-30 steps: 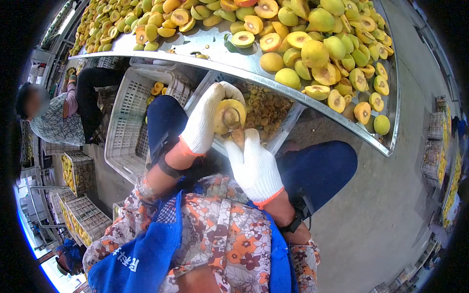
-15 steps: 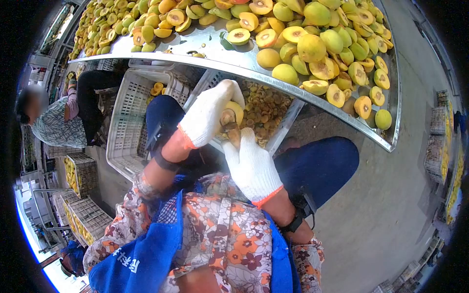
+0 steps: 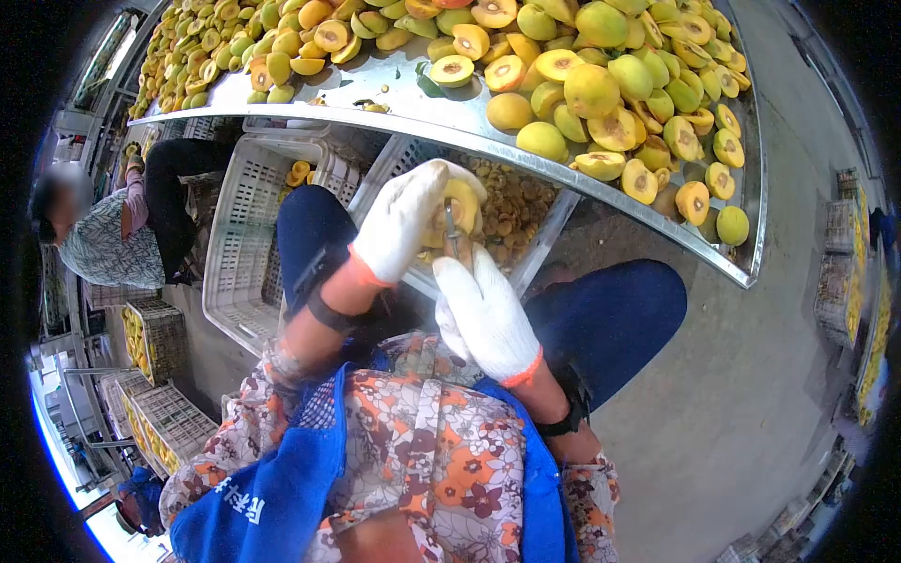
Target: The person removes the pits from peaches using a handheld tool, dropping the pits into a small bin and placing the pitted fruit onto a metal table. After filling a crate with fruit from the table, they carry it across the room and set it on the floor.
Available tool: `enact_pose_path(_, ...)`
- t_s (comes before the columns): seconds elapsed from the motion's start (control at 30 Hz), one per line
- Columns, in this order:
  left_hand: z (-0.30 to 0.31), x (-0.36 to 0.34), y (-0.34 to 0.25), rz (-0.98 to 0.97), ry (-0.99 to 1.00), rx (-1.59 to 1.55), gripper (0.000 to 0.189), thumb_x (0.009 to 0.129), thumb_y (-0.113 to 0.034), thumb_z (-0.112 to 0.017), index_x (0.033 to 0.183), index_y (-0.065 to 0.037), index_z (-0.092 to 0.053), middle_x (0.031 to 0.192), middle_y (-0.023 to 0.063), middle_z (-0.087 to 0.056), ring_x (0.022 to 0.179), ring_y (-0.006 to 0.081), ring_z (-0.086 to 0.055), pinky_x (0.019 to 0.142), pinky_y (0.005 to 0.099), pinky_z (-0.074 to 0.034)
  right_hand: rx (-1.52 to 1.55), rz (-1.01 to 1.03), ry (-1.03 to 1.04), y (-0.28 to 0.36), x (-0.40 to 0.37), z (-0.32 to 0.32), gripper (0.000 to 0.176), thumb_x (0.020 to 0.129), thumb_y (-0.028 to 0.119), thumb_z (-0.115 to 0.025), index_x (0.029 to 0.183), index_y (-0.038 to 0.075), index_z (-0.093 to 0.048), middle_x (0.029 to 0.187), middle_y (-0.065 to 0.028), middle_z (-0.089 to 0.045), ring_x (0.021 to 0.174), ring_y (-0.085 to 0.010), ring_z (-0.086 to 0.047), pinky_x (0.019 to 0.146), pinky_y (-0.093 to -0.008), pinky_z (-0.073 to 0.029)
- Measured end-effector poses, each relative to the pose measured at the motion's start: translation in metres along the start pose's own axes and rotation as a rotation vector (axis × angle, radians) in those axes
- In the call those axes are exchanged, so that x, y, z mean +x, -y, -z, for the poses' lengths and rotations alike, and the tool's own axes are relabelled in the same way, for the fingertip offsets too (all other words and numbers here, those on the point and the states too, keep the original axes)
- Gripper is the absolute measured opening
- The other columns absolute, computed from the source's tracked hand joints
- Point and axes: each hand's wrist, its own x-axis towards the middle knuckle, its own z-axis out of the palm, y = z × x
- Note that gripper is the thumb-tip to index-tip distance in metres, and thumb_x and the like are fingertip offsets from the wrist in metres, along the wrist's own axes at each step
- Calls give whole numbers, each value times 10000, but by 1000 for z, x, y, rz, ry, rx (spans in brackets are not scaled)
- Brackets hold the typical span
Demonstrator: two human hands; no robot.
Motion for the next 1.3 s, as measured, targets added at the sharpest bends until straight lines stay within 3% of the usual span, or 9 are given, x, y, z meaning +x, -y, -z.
enact_pose_path(0.03,2,0,4,1,-4,-1,356,1072,-277,-422,1091,-19,-667,910,63,-684,835,123,-628,739,277,-513,515,-150,101,5,-3,-1,277,1021,187,-573,1257,68,-492,736,-58,-513,507,-160,-500,430,-303,-413)
enact_pose_path(0.07,3,0,7,10,-16,43,368,1074,-291,-428,1068,-18,-674,906,60,-685,820,125,-628,734,274,-513,465,-129,72,8,-4,-9,250,1078,294,-500,1223,93,-465,653,24,-448,442,-53,-374,378,-218,-299)
enact_pose_path(0.27,3,5,19,-73,-155,307,374,1065,-314,-478,1002,-13,-690,867,38,-681,775,92,-596,715,258,-493,569,-234,122,-7,0,-4,129,1078,266,-492,1157,167,-469,653,24,-417,432,-64,-346,382,-220,-285)
enact_pose_path(0.37,13,7,16,139,48,213,320,1036,-265,-554,1049,35,-666,863,89,-700,794,125,-614,759,303,-503,644,-264,164,-13,0,-3,128,1080,282,-490,1136,169,-468,655,20,-420,431,-68,-346,381,-222,-284)
enact_pose_path(0.5,6,0,28,-94,-166,283,352,1036,-298,-541,1027,28,-673,853,126,-706,783,145,-626,742,307,-502,657,-265,184,-12,4,-4,125,1078,274,-493,1142,170,-470,655,18,-421,427,-68,-339,379,-224,-282)
enact_pose_path(0.63,8,3,26,264,-91,165,361,1047,-299,-534,997,26,-683,838,86,-706,774,133,-615,734,302,-493,535,-253,105,-13,1,-10,132,1077,274,-507,1107,147,-488,653,40,-418,455,-66,-368,387,-238,-279)
enact_pose_path(0.7,5,-3,28,40,-180,207,379,1051,-310,-525,962,25,-677,809,58,-697,763,126,-607,729,301,-488,576,-243,138,-14,5,-9,126,1074,256,-514,1125,144,-486,654,42,-422,459,-61,-370,388,-237,-278)
enact_pose_path(1.03,-2,-11,51,-228,-367,440,361,1081,-287,-466,1001,-18,-694,849,46,-680,761,97,-604,709,252,-495,712,-322,237,-19,7,-6,160,1070,294,-528,1050,136,-544,623,35,-436,392,-65,-327,359,-239,-249)
enact_pose_path(1.3,11,-6,48,-176,-95,2,433,1079,-344,-418,1016,9,-660,862,104,-696,755,150,-641,715,282,-518,1022,-425,536,-20,12,5,328,1088,405,-437,1017,132,-605,592,50,-395,358,-59,-304,357,-231,-234)
